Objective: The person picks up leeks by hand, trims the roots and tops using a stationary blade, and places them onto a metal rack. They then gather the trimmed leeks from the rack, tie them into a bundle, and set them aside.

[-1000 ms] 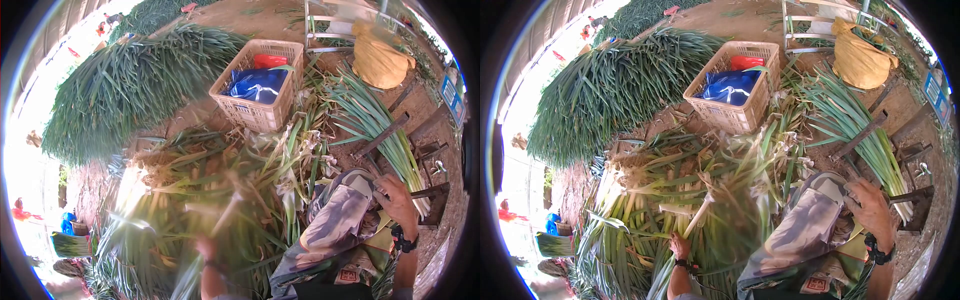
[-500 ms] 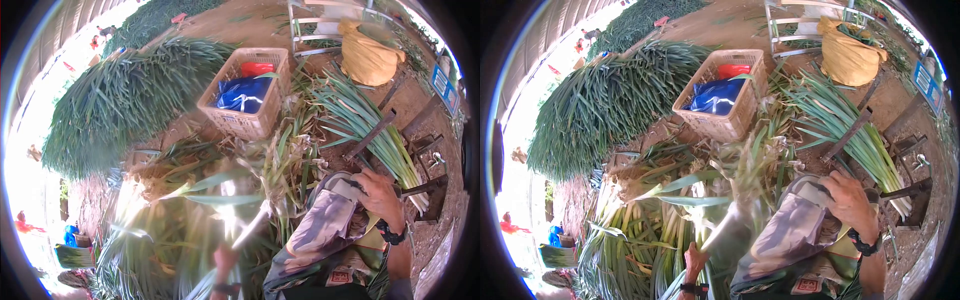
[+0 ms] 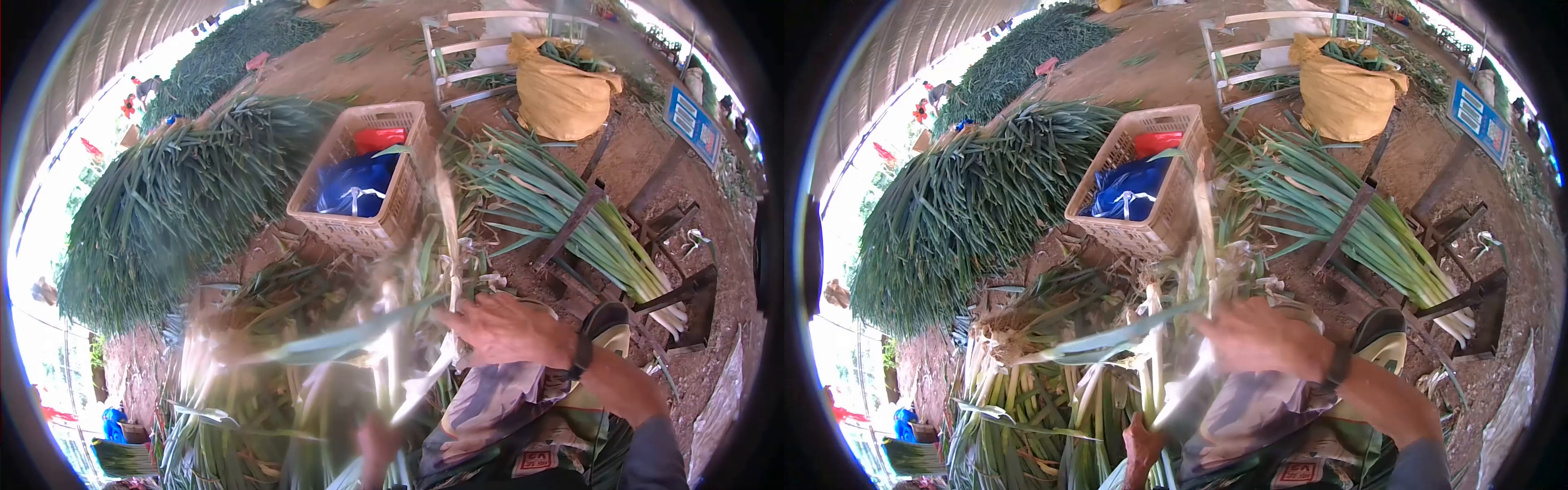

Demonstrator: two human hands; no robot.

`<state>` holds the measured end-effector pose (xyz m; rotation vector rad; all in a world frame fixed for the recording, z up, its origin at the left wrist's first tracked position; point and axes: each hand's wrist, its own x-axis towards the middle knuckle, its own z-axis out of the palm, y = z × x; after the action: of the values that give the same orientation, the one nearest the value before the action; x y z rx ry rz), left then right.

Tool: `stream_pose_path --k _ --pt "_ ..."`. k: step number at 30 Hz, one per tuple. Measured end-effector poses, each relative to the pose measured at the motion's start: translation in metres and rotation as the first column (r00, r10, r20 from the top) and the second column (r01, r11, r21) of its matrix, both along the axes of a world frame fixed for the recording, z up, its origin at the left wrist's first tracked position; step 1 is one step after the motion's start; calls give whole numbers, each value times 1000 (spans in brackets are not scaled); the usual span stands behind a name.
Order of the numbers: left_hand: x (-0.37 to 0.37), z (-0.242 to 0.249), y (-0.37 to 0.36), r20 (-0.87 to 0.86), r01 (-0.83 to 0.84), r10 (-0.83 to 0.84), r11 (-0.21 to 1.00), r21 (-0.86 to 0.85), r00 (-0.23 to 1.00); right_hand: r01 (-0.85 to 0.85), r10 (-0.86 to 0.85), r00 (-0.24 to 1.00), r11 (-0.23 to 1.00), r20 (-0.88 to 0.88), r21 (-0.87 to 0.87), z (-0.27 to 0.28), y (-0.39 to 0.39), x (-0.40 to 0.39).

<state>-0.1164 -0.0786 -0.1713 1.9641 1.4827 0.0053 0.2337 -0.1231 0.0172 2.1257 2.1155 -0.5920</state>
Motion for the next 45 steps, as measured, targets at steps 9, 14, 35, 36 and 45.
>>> stream_pose_path --k 9,14,35,36,45 --pt "36 38 8 8 -15 17 984 -177 1000 -421 457 888 762 52 492 -27 19 12" --pt "40 44 15 4 43 -43 952 -303 999 -403 238 894 798 380 448 -6 23 52" --pt "30 39 -38 8 157 -157 987 -25 988 -365 328 913 923 243 124 -95 102 -59" --pt "30 39 -38 22 157 -156 987 -26 987 -340 323 931 936 172 85 -107 103 -68" --pt "2 36 -46 17 123 -123 992 -29 992 -195 76 905 949 418 248 -54 128 26"
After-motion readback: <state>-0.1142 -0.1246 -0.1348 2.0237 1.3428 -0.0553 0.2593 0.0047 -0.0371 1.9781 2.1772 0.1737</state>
